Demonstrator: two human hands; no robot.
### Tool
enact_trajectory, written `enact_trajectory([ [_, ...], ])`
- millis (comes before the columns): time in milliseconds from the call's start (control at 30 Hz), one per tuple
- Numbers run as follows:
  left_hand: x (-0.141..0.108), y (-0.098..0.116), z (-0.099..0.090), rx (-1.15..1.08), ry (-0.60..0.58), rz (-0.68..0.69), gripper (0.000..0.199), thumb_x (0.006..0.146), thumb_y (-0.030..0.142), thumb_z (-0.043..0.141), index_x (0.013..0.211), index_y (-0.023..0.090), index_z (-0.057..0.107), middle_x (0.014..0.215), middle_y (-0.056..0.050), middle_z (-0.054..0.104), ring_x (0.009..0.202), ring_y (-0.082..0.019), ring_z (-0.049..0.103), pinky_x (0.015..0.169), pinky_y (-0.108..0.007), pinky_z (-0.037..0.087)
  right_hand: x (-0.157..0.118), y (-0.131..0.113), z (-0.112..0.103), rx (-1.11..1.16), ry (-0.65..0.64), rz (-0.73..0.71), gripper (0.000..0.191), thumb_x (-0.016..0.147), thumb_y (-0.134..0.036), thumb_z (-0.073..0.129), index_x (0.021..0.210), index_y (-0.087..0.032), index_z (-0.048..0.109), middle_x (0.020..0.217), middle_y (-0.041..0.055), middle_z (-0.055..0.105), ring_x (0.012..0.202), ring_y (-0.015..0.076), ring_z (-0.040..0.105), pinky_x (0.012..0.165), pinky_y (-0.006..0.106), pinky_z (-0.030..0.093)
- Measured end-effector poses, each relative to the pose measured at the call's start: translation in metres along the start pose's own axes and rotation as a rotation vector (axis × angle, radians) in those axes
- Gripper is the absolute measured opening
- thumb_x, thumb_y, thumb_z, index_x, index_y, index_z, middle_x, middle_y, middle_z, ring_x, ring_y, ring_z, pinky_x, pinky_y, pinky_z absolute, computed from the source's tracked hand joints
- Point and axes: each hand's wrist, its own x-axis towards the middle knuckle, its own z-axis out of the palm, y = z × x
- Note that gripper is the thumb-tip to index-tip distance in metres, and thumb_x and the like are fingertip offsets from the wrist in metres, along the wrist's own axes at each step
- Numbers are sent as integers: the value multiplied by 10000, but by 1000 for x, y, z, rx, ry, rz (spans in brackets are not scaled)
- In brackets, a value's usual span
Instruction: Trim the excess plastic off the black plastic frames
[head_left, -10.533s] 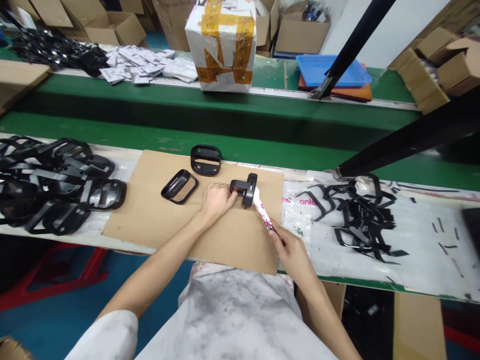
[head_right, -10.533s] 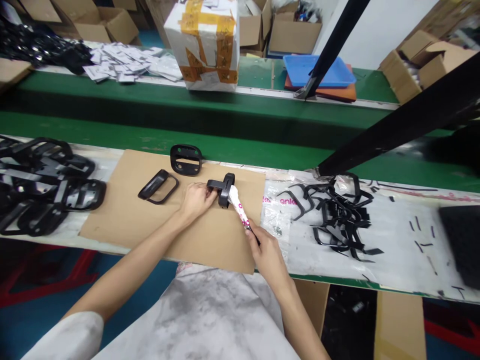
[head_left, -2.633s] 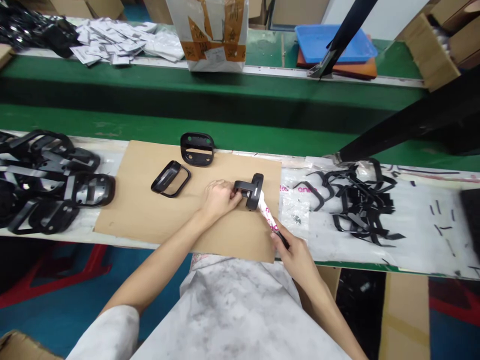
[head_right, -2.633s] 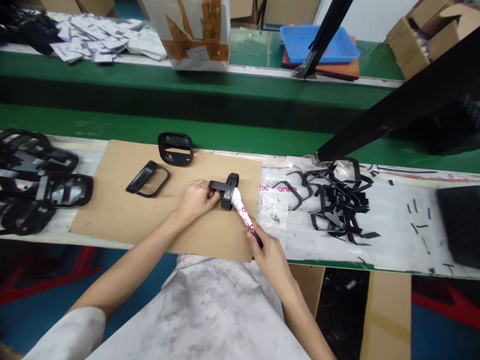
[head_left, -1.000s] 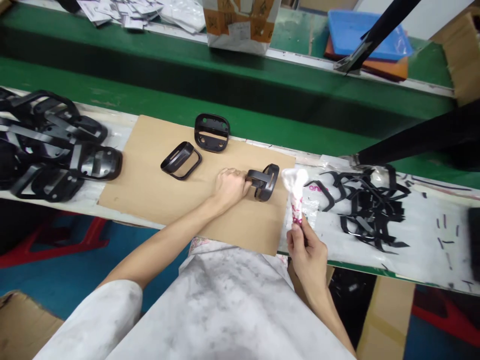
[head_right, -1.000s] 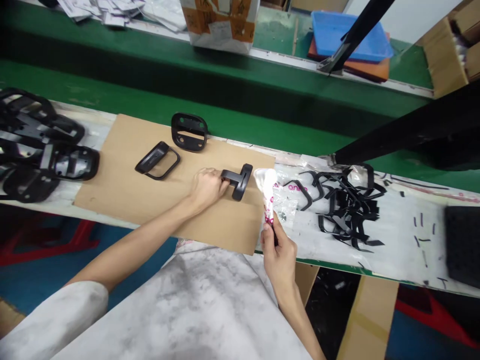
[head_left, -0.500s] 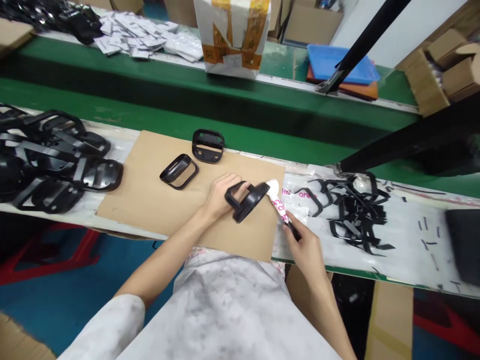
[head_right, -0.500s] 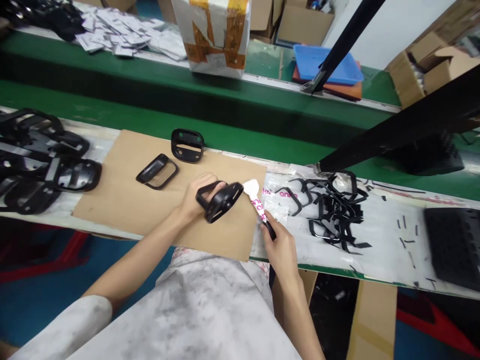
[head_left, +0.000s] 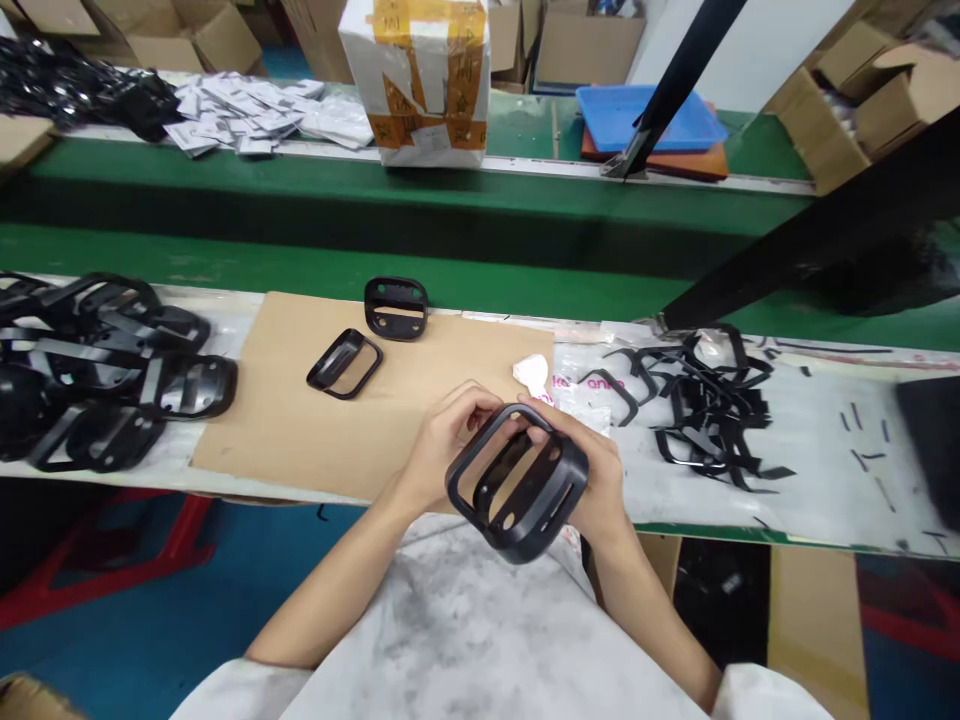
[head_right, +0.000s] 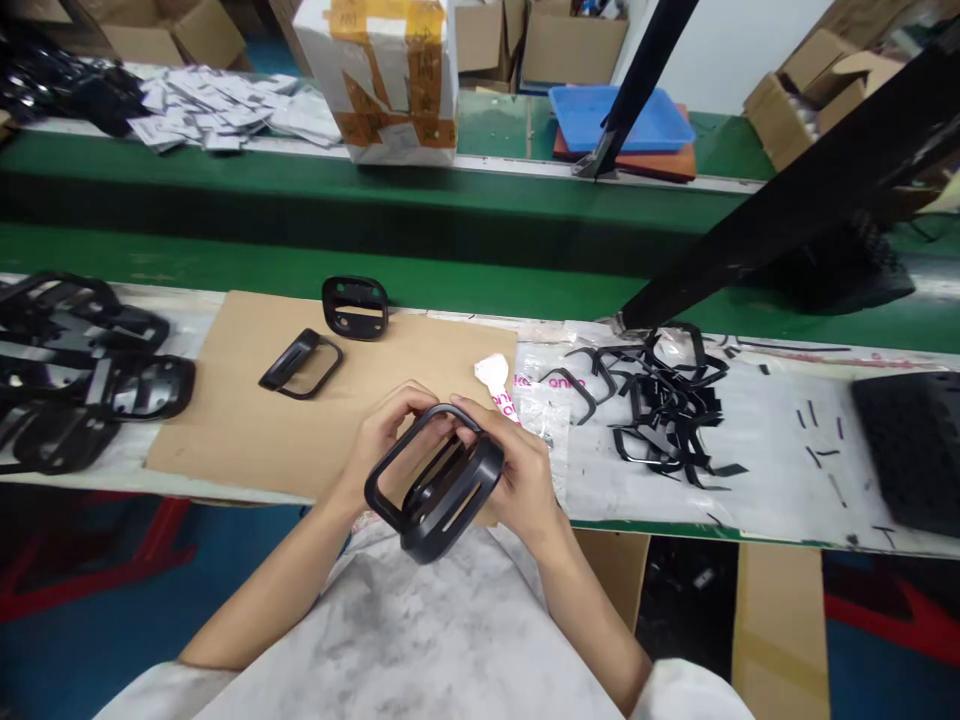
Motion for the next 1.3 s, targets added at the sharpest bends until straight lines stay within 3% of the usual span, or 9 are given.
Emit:
enact_trajectory([
  [200,-4,-13,-18,-343,-43,-347,291,925,456,699,930,166,675,856,-33,665,770,-145,600,734,-261,473,4,4,-6,-14,25,-101,426,1014,-144,617,1404,-314,645,1125,28,787,974,200,764,882,333,626],
  [333,-17,-18,-23,-607,-100,-478,408,930,532,665,896,129,723,812,-72,702,711,-166,627,690,-282,499,8,8,-8,-33,22,-111,428,1020,-139,604,1406,-319,639,1122,21,786,986,190,761,909,325,616],
  [467,-35,-19,-17,-919,-94,-482,383,950,488,651,1033,138,783,962,-130,769,852,-212,702,769,-304,539,20,22,-6,0,24,-31,307,1024,-214,614,1314,-268,699,1072,32,798,962,200,766,895,326,619],
  [600,-44,-13,-17,-999,-115,-359,411,958,408,652,1299,191,729,1309,-161,715,1146,-260,679,909,-326,537,53,48,-6,155,120,167,256,998,-394,646,1120,-197,753,936,57,795,727,192,746,714,320,641],
  [800,-41,-1,-27,-760,-217,-138,725,850,385,801,1518,278,541,1592,-143,498,1472,-345,457,1159,-429,415,104,94,-5,229,-7,300,398,859,-552,741,958,-167,754,887,82,785,640,207,715,603,326,613],
  [933,-38,-3,-26,-601,-277,-100,1042,782,436,867,1640,356,282,1727,-106,239,1602,-355,181,1294,-528,193,104,110,3,182,55,289,379,876,-550,708,860,-172,728,814,74,775,580,193,672,583,326,592],
  [1000,-36,-5,-26,-541,-294,-92,1138,768,488,866,1662,366,173,1743,-103,176,1611,-354,123,1302,-555,149,97,113,5,173,114,279,354,905,-528,689,865,-178,716,797,61,768,621,197,687,628,327,598],
  [1133,-33,-11,-27,-356,-253,-99,1087,852,599,739,1674,348,74,1738,-117,195,1602,-333,185,1295,-549,222,87,114,5,94,152,231,351,925,-506,681,820,-174,731,763,57,757,694,219,714,680,328,593],
  [1300,-31,-45,-27,491,-73,-128,803,950,513,633,1632,247,303,1713,-139,270,1607,-321,186,1309,-566,175,84,120,6,94,185,217,357,901,-528,709,878,-173,740,743,40,745,668,216,702,676,338,589],
])
